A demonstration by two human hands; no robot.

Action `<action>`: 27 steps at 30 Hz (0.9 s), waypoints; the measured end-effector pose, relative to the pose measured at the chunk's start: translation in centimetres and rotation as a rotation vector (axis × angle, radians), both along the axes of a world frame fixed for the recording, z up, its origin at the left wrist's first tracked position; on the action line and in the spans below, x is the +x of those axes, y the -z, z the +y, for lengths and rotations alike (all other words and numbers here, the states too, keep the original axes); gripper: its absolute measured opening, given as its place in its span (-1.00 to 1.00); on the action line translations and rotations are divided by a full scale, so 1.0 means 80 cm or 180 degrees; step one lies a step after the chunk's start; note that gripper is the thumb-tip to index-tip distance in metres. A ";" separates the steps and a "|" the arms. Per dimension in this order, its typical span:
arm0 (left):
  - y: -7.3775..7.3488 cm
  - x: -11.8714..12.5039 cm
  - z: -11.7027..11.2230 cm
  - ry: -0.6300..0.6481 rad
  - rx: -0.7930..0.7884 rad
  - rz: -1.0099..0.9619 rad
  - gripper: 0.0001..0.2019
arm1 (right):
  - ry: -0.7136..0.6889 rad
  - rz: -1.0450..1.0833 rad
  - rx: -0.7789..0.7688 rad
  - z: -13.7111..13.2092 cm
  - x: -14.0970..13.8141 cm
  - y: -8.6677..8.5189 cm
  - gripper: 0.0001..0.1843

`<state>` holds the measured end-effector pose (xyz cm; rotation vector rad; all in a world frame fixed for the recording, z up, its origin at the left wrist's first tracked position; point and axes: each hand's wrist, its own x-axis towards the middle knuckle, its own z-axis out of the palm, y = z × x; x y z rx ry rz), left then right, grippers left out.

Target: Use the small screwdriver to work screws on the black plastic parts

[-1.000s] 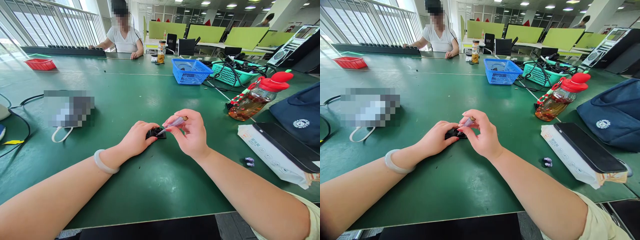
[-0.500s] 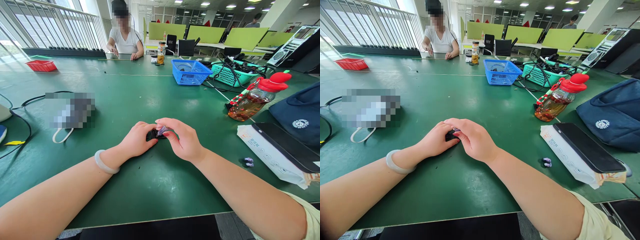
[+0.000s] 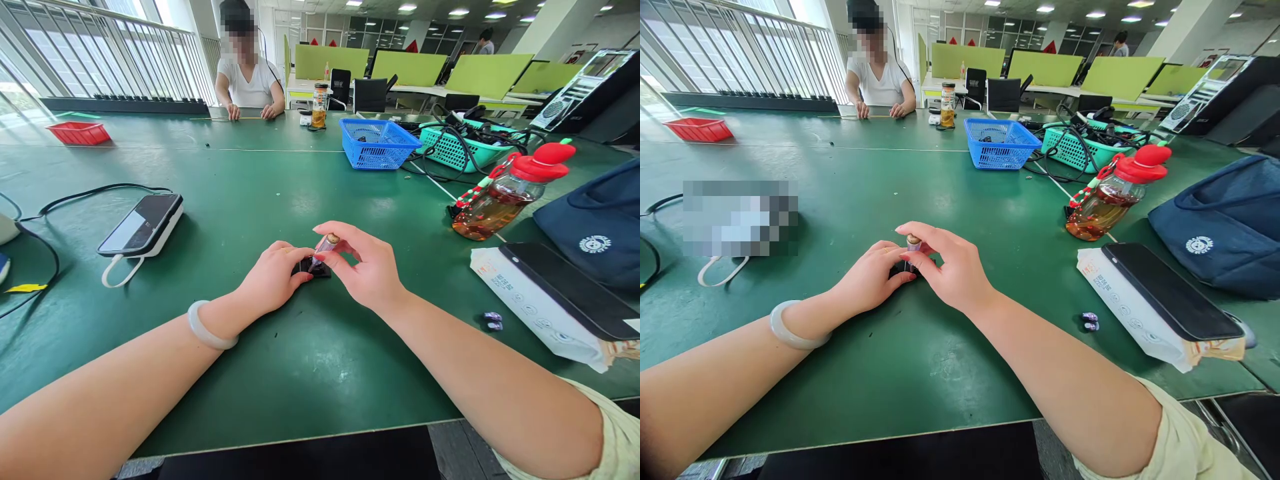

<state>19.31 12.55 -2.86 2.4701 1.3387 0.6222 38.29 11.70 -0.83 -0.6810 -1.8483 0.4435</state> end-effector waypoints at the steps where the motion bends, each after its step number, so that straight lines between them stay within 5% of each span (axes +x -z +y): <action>1: -0.001 0.000 0.000 -0.0005 -0.0005 0.0007 -0.76 | 0.0021 0.0021 -0.0033 0.000 0.000 0.000 -0.74; 6: -0.006 0.002 -0.002 -0.0054 -0.0013 0.0075 -0.67 | 0.0139 0.0047 0.0014 -0.003 0.005 0.002 -0.72; 10: -0.007 0.002 -0.002 -0.0045 -0.0014 0.0100 -0.65 | 0.0149 0.0043 0.0610 -0.005 0.009 0.004 -0.68; 21: -0.001 0.003 -0.005 0.0152 0.0256 0.0017 -0.90 | -0.0285 -0.0671 0.1102 -0.008 -0.007 0.000 -0.45; 27: 0.000 0.005 -0.004 0.0195 0.0374 0.0160 -0.88 | -0.0146 -0.0527 0.0612 -0.004 -0.011 -0.003 -0.54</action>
